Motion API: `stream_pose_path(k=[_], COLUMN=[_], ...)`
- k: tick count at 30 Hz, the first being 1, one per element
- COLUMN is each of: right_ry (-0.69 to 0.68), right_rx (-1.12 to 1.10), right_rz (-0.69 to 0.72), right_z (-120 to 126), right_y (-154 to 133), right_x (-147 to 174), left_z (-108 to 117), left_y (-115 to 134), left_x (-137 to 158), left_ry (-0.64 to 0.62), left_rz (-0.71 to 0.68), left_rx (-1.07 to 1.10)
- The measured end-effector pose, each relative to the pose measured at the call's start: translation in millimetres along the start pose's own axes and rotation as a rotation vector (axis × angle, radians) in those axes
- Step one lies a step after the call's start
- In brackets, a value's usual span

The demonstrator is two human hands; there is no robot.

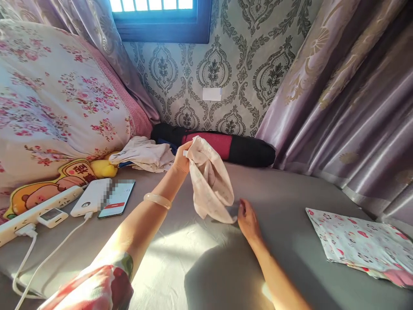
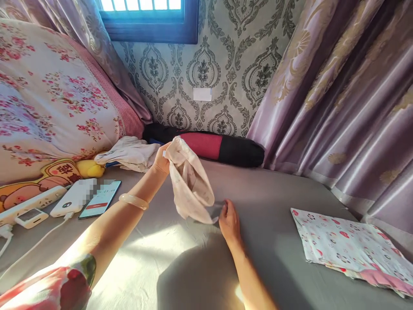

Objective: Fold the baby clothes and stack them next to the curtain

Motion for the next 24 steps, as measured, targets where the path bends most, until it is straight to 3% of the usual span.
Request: stream_pose_path(k=[3, 5, 10, 14, 19, 24], right_ry=[0.021, 0.021, -0.033, -0.111, -0.1, -0.082], right_rx=[-0.264, -0.432, -0.694, -0.764, -0.792, -0.767], right_rz=[-0.2, -0.264, -0.197, -0.143, -0.115, -0.09], right_z=[6.5, 13.8, 43.1, 55.2, 59.8, 60.8], right_y=[25.1, 26.0, -19.7, -50.0, -57.7, -57.5], right_x=[-10.1, -13.2, -12.3, -10.3, -10.2, -10.5], left_z=[-19.4, -24.4, -19.0, -17.1, -20.5, -36.3], left_y=[-25.8, -44.2, -87.4, -114.5, -134.9, -135.3], left_x=[14.2, 22.8, 37.0, 47.9, 65.1, 79.0], left_ry=[-0.11, -0.132, -0.095, -0.121, -0.161, -0.341], left_rz=[0.11, 0.195, 0.347, 0.448, 0.589, 0.595], left_rx=[0.053, 0.073, 0.091, 0.085, 0.023, -0.098])
Point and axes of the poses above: each hand's wrist, its own x-axis away from the middle knuckle, its own z-axis out of the back of the hand, y = z × x, the point moved 9 cm from there along -x, towards the middle knuckle, and after that the axes turned 14 degrees about x, right-handed, at the moved point
